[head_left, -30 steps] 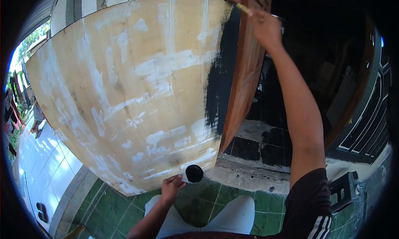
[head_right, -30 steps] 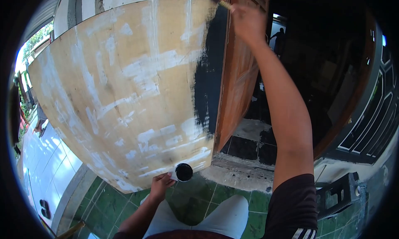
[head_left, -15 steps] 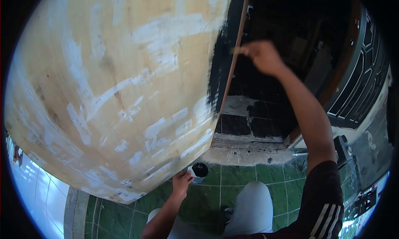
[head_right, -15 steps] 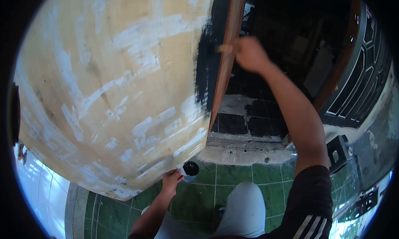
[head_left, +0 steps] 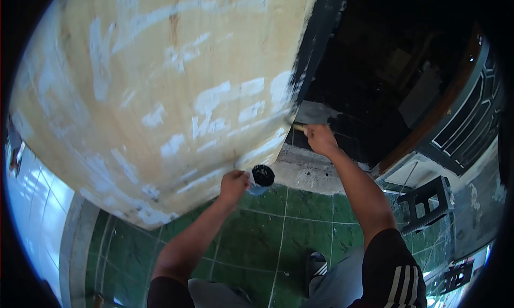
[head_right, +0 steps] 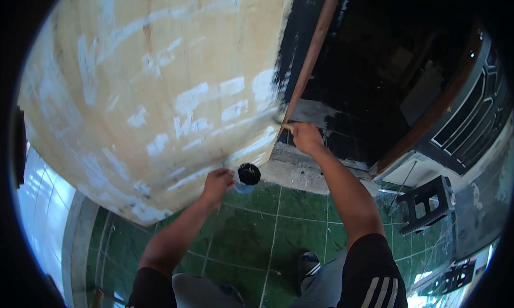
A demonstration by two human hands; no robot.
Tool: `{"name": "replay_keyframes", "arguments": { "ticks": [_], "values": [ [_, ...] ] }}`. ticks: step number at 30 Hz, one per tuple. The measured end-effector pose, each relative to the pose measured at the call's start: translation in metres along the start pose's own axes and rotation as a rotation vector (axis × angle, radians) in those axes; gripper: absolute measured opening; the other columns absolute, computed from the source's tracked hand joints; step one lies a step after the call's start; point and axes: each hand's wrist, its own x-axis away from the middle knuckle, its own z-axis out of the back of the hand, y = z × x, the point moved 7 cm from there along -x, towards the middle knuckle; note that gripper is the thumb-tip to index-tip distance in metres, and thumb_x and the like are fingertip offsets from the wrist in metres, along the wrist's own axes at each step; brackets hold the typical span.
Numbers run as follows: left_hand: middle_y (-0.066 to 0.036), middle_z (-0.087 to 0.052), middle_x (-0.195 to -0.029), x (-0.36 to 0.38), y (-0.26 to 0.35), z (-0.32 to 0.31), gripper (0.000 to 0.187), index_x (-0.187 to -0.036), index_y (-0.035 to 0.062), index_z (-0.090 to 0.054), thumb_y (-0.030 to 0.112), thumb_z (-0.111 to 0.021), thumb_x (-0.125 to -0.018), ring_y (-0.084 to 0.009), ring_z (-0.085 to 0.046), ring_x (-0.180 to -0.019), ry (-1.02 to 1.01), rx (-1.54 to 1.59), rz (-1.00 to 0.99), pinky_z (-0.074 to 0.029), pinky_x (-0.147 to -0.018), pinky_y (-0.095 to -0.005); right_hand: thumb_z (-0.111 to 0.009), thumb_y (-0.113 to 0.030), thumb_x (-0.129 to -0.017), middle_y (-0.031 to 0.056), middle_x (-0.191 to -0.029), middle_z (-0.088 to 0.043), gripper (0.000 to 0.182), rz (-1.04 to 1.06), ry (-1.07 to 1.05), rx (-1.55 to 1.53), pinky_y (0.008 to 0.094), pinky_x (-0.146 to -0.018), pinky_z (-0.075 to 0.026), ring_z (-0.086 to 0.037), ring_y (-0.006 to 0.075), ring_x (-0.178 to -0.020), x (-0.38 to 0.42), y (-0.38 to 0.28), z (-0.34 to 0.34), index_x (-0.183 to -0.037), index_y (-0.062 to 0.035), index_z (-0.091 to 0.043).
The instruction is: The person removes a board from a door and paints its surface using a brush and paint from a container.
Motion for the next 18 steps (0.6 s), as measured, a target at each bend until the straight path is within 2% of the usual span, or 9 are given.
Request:
{"name": "replay_keyframes", "arguments": {
  "ticks": [3, 6, 7, 13, 18],
  "values": [
    [-0.010, -0.065, -0.096, -0.001, -0.024, 0.003, 0.026, -0.111, -0.0041, -0.061, 0.019, -0.059, -0.098, -0.0182, -0.063, -0.084, 0.077, 0.108, 0.077, -0.054, -0.080, -0.0343, -0.067, -0.015, -0.086, 0.0186, -0.100, -0.072, 0.020, 0.080, -0.113, -0.002, 0.0401, -0.086, -0.053, -0.069, 0.0361, -0.095, 0.020, 0.034, -0.050, -0.102, -0.0052, -0.074],
    [-0.009, -0.064, -0.097, 0.009, -0.058, 0.003, 0.025, -0.114, -0.0017, -0.057, 0.019, -0.057, -0.100, -0.0186, -0.062, -0.085, 0.134, 0.152, 0.161, -0.054, -0.079, -0.0354, -0.066, -0.017, -0.084, 0.0184, -0.097, -0.072, 0.021, 0.071, -0.119, -0.174, 0.0428, -0.089, -0.053, -0.069, 0.0376, -0.093, 0.041, 0.022, -0.034, -0.098, -0.0047, -0.075],
    [-0.009, -0.064, -0.097, 0.012, -0.063, 0.005, 0.025, -0.115, -0.0007, -0.056, 0.019, -0.057, -0.100, -0.0188, -0.061, -0.085, 0.146, 0.141, 0.175, -0.054, -0.079, -0.0360, -0.068, -0.018, -0.083, 0.0188, -0.094, -0.073, 0.021, 0.067, -0.085, -0.224, 0.0401, -0.088, -0.053, -0.070, 0.0356, -0.092, 0.045, 0.018, -0.025, -0.095, -0.0042, -0.076],
    [-0.006, -0.059, -0.094, 0.033, -0.044, -0.002, 0.013, -0.109, 0.0069, -0.056, 0.017, -0.055, -0.101, -0.0183, -0.059, -0.083, 0.244, 0.156, 0.141, -0.054, -0.078, -0.0366, -0.069, -0.017, -0.082, 0.0197, -0.090, -0.073, 0.019, 0.230, -0.132, -0.387, 0.0378, -0.084, -0.054, -0.071, 0.0337, -0.087, 0.067, -0.045, 0.048, -0.092, -0.0027, -0.076],
    [-0.004, -0.058, -0.096, 0.035, -0.018, -0.028, 0.009, -0.103, 0.0095, -0.056, 0.018, -0.057, -0.101, -0.0182, -0.059, -0.083, 0.228, 0.144, 0.037, -0.053, -0.077, -0.0360, -0.069, -0.018, -0.081, 0.0214, -0.088, -0.072, 0.019, 0.470, -0.213, -0.303, 0.0404, -0.083, -0.055, -0.071, 0.0347, -0.086, 0.084, -0.067, 0.027, -0.092, -0.0040, -0.077]
  ]
}}
